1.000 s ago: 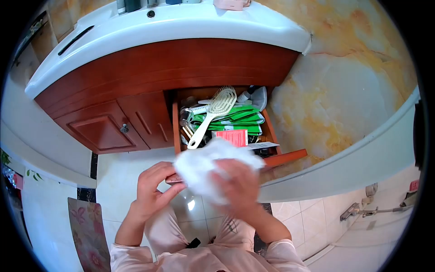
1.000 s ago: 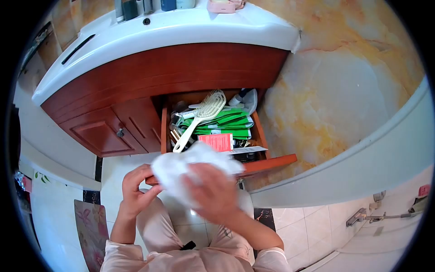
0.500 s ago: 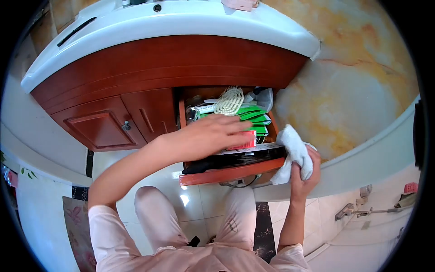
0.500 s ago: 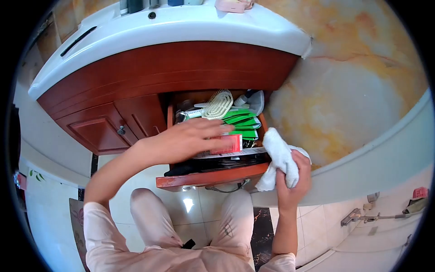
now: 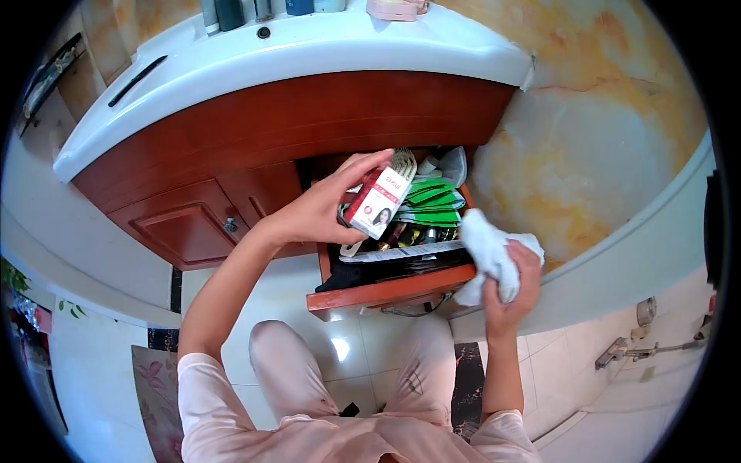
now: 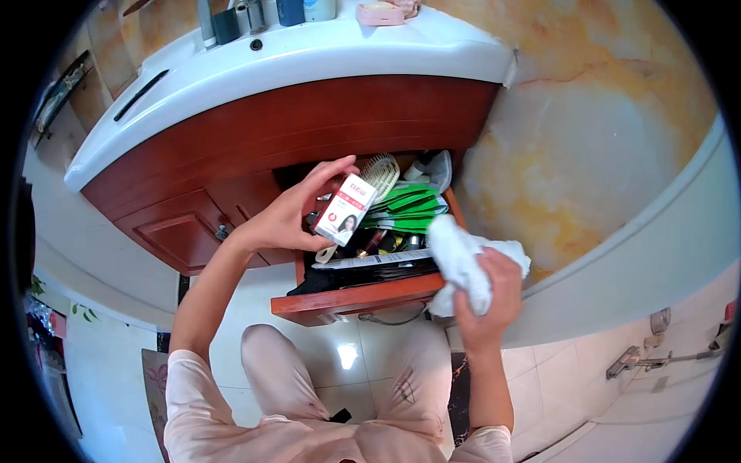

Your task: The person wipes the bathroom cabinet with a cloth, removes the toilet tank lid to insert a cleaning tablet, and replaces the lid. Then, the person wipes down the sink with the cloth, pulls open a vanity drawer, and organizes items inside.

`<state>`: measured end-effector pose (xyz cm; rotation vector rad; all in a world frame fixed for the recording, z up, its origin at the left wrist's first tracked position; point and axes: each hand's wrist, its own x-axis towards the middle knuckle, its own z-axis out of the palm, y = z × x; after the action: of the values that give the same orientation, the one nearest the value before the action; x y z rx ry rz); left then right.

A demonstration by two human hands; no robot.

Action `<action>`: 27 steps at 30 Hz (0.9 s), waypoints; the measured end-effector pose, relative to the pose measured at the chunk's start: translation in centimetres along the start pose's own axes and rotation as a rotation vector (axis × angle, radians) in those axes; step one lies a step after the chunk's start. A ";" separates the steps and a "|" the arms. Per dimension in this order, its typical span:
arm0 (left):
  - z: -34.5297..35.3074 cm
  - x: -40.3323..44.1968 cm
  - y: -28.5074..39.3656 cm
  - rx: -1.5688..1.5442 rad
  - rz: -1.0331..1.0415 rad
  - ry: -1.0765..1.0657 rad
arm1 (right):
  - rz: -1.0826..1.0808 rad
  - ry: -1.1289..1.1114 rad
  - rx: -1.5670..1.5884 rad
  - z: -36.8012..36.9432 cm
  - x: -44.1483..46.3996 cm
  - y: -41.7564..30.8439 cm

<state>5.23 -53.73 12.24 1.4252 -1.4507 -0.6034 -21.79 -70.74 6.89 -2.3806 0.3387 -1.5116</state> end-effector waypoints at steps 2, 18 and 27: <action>0.0 -0.5 -1.1 -0.100 -0.004 -0.042 | -0.159 -0.123 0.048 1.4 -0.4 -2.3; 3.4 2.1 -0.1 0.449 0.180 -0.352 | 0.012 0.032 -0.044 -1.0 -0.1 0.7; 5.3 2.3 -0.2 0.733 0.311 -0.435 | -0.027 -0.034 0.016 -1.5 -0.7 0.9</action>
<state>1.11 -57.43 10.64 1.6091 -2.3508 -0.1772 -23.50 -71.50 6.55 -2.4044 0.2865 -1.4782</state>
